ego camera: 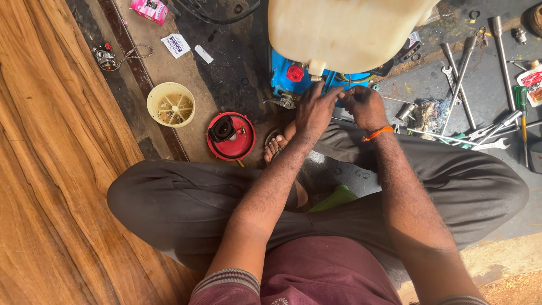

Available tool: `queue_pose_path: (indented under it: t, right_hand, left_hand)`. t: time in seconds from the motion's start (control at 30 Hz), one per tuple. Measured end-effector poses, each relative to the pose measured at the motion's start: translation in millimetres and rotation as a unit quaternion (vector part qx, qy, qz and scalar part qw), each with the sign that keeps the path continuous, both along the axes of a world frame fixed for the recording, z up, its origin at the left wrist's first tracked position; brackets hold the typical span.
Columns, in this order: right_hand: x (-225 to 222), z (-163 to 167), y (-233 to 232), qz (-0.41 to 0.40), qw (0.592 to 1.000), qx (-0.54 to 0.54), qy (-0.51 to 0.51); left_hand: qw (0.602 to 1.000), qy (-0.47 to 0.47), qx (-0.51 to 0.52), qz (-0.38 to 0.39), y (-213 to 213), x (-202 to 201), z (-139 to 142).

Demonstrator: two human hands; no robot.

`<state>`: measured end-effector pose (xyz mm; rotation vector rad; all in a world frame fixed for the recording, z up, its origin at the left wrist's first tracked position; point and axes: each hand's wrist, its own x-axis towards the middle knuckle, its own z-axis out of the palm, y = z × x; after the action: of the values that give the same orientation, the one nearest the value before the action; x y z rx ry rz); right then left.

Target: The person is repairing a small blue motor or pump attached to a white container. They use a wrench to tighten a fitting, then use pliers to adjust a hose clamp, and finally use a screwdriver to tighten a red cap on the device.

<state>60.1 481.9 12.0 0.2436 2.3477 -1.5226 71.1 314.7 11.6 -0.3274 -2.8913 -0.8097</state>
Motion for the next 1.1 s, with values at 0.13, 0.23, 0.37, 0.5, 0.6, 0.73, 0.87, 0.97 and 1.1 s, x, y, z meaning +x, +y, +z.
queue_pose_path:
  t: [0.13, 0.23, 0.37, 0.5, 0.6, 0.73, 0.87, 0.97, 1.1]
  right_hand:
    - [2.7, 9.3, 0.6, -0.043, 0.994, -0.095, -0.021]
    - [4.9, 12.4, 5.8, -0.068, 0.99, -0.126, 0.003]
    - [8.5, 17.1, 15.1, 0.001, 0.988, 0.044, 0.146]
    - [8.6, 27.8, 20.8, 0.062, 0.966, 0.148, 0.201]
    - [7.5, 36.7, 17.9, -0.001, 0.995, 0.089, 0.033]
    - [10.6, 39.9, 6.0, 0.009, 0.996, 0.055, 0.066]
    - [14.2, 28.0, 0.6, 0.001, 0.997, 0.046, 0.061]
    - [11.3, 13.4, 7.8, -0.052, 0.997, -0.055, 0.025]
    - [4.1, -3.3, 22.2, -0.121, 0.958, -0.258, 0.001]
  left_hand:
    - [0.998, -0.065, 0.003, -0.005, -2.4, -7.6, 0.4]
    - [0.997, -0.074, 0.013, 0.007, -2.0, -7.8, 0.2]
    - [0.997, -0.075, 0.014, 0.011, -2.1, -7.8, -1.7]
    - [0.998, -0.064, 0.012, 0.002, -3.3, -8.3, -3.5]
    - [0.996, -0.084, 0.02, 0.006, -3.5, -8.6, -3.5]
    - [0.997, -0.078, 0.017, 0.003, -3.2, -9.4, -3.3]
    - [0.997, -0.074, 0.017, 0.002, -3.6, -9.0, -4.1]
    - [0.997, -0.074, 0.026, 0.003, -3.7, -8.4, -5.0]
    - [0.997, -0.079, 0.016, 0.006, -2.6, -8.1, -5.0]
